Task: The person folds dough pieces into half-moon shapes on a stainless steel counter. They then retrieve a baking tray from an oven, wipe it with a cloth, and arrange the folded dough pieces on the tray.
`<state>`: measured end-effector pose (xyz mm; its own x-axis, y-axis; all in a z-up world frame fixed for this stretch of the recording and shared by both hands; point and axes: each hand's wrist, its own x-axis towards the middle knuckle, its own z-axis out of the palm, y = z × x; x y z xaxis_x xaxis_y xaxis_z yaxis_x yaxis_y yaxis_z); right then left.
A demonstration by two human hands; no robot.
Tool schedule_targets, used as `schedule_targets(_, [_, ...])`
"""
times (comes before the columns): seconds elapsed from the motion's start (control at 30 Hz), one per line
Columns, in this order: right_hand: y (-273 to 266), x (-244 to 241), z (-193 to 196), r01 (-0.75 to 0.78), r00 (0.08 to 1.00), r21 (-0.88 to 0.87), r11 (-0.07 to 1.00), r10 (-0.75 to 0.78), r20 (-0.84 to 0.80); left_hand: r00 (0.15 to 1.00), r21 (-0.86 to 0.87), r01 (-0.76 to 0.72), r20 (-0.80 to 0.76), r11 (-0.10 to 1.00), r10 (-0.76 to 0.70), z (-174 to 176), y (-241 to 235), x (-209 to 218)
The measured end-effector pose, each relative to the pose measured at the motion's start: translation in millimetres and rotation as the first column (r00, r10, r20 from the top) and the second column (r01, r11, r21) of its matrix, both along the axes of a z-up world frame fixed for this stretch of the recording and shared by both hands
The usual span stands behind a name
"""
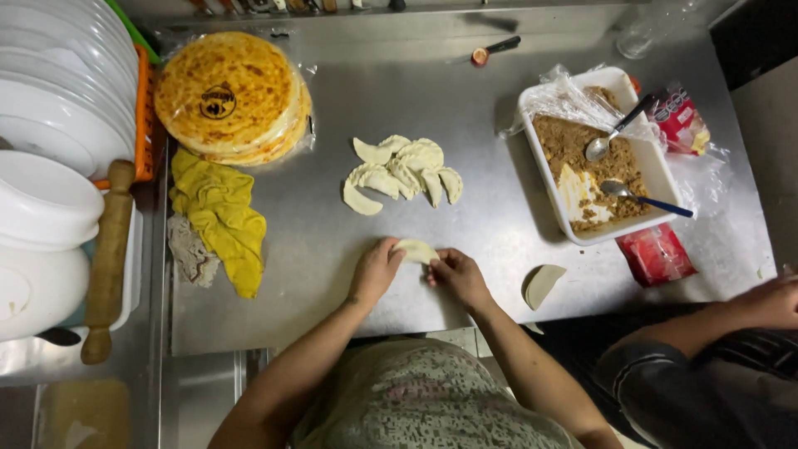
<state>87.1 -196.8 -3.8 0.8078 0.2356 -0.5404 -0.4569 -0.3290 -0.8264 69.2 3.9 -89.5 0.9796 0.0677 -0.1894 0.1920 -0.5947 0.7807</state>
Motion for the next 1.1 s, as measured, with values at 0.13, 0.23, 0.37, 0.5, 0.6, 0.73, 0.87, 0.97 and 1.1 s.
schedule_targets(0.13, [-5.8, 7.9, -22.5, -0.034, 0.992, -0.135, 0.990, 0.050, 0.116, 0.887, 0.455, 0.016, 0.404, 0.890, -0.223, 54.0, -20.0, -7.5])
schedule_targets(0.23, [-8.8, 8.8, -22.3, -0.016, 0.995, -0.070, 0.997, 0.022, 0.092, 0.858, 0.413, 0.304, 0.272, 0.859, -0.435, 46.8, -38.8, -14.5])
schedule_targets(0.37, [-7.4, -7.8, -8.5, 0.050, 0.991, -0.222, 0.974, -0.020, 0.135, 0.842, 0.500, 0.322, 0.238, 0.804, -0.485, 56.8, -38.5, -20.0])
schedule_targets(0.5, [-6.9, -27.5, 5.9, 0.112, 0.971, -0.207, 0.972, -0.063, 0.229, 0.868, 0.400, 0.320, 0.240, 0.859, -0.435, 45.7, -38.3, -18.6])
schedule_targets(0.6, [-4.7, -33.0, 24.5, 0.040, 0.932, -0.286, 0.957, 0.067, 0.356, 0.874, 0.424, 0.361, 0.156, 0.831, -0.460, 59.6, -37.4, -22.7])
schedule_targets(0.73, [-10.0, -32.2, 0.8, -0.063, 0.832, -0.499, 0.864, 0.322, 0.452, 0.881, 0.449, 0.370, 0.108, 0.813, -0.461, 62.1, -40.7, -17.1])
schedule_targets(0.87, [-11.5, -30.5, -14.7, -0.167, 0.572, -0.822, 0.545, 0.732, 0.370, 0.852, 0.539, 0.389, 0.098, 0.747, -0.515, 23.3, -37.3, -3.9])
schedule_targets(0.97, [-12.3, -30.4, -7.9, -0.199, 0.532, -0.841, 0.503, 0.776, 0.338, 0.843, 0.522, 0.409, 0.098, 0.748, -0.529, 36.7, -34.6, 0.5])
schedule_targets(1.1, [-14.4, -30.4, -11.8, -0.212, 0.519, -0.842, 0.495, 0.787, 0.333, 0.836, 0.459, 0.449, 0.088, 0.767, -0.541, 34.1, -34.3, 6.9])
